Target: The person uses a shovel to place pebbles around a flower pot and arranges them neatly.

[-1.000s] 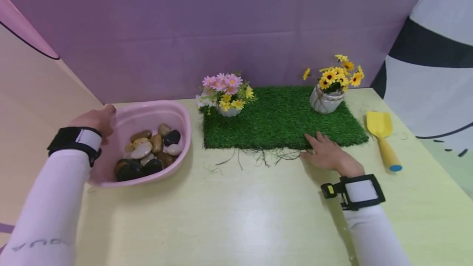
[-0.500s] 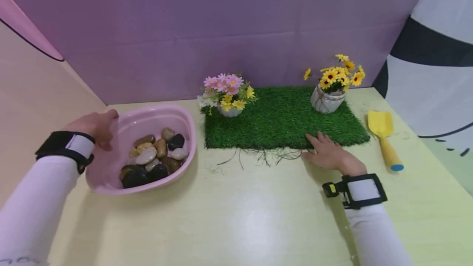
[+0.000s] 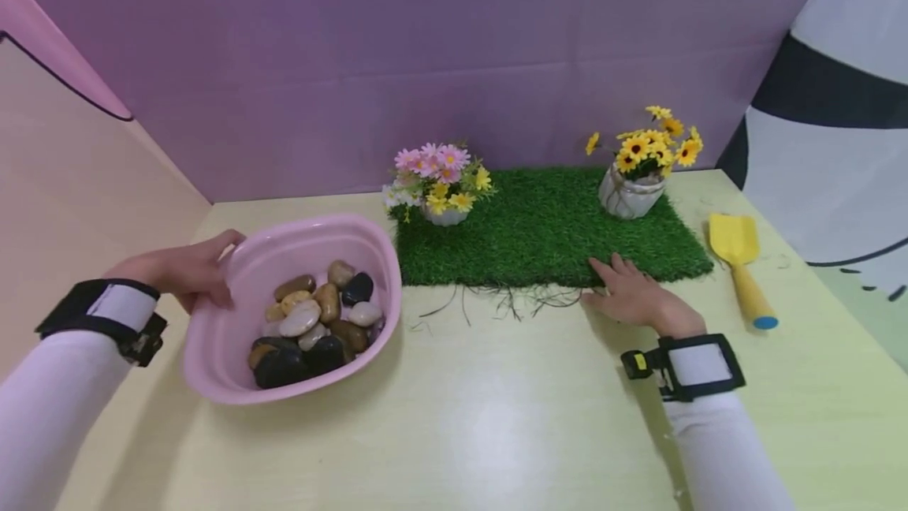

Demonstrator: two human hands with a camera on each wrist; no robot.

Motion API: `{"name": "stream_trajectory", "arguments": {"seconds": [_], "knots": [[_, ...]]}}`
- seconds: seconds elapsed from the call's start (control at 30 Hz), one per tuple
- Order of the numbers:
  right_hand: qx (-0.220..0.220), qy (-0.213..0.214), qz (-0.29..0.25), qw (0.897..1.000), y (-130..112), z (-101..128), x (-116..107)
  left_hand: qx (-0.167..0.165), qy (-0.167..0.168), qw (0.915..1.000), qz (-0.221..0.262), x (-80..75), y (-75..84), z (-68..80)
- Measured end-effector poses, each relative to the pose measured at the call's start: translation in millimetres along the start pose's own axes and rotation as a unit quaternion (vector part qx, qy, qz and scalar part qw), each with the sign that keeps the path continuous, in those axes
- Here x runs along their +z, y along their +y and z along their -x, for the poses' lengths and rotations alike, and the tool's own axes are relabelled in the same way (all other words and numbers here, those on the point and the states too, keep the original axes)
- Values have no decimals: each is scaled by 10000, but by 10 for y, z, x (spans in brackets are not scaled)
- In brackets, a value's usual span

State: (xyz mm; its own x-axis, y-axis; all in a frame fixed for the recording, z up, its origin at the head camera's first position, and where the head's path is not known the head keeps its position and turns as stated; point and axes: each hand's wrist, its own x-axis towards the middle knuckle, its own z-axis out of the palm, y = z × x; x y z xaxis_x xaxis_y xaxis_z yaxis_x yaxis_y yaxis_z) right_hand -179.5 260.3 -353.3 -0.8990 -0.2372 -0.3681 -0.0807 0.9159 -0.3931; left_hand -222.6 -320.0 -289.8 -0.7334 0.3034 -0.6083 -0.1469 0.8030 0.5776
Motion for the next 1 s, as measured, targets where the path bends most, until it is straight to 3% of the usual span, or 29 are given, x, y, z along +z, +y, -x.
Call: {"name": "stream_trajectory", "arguments": {"seconds": [0.13,0.27,0.4,0.5,0.63,1.0], "knots": [[-40,12,12,10000,9,9,-5,223,-97,9987,440,78,-87,18],[-21,-1,-5,10000,14,17,-2,720,55,9966,403,184,-147,25],[12,-6,-29,10000,17,19,4,1401,583,9882,211,316,-153,-41],[5,-2,-53,10000,20,14,4,1699,1068,9796,89,408,-136,-91],[7,-19,-84,10000,14,7,0,1719,1417,9749,-30,505,-102,-120],[-43,-36,-90,9999,12,-7,-9,1940,1398,9709,133,732,97,-165]]}}
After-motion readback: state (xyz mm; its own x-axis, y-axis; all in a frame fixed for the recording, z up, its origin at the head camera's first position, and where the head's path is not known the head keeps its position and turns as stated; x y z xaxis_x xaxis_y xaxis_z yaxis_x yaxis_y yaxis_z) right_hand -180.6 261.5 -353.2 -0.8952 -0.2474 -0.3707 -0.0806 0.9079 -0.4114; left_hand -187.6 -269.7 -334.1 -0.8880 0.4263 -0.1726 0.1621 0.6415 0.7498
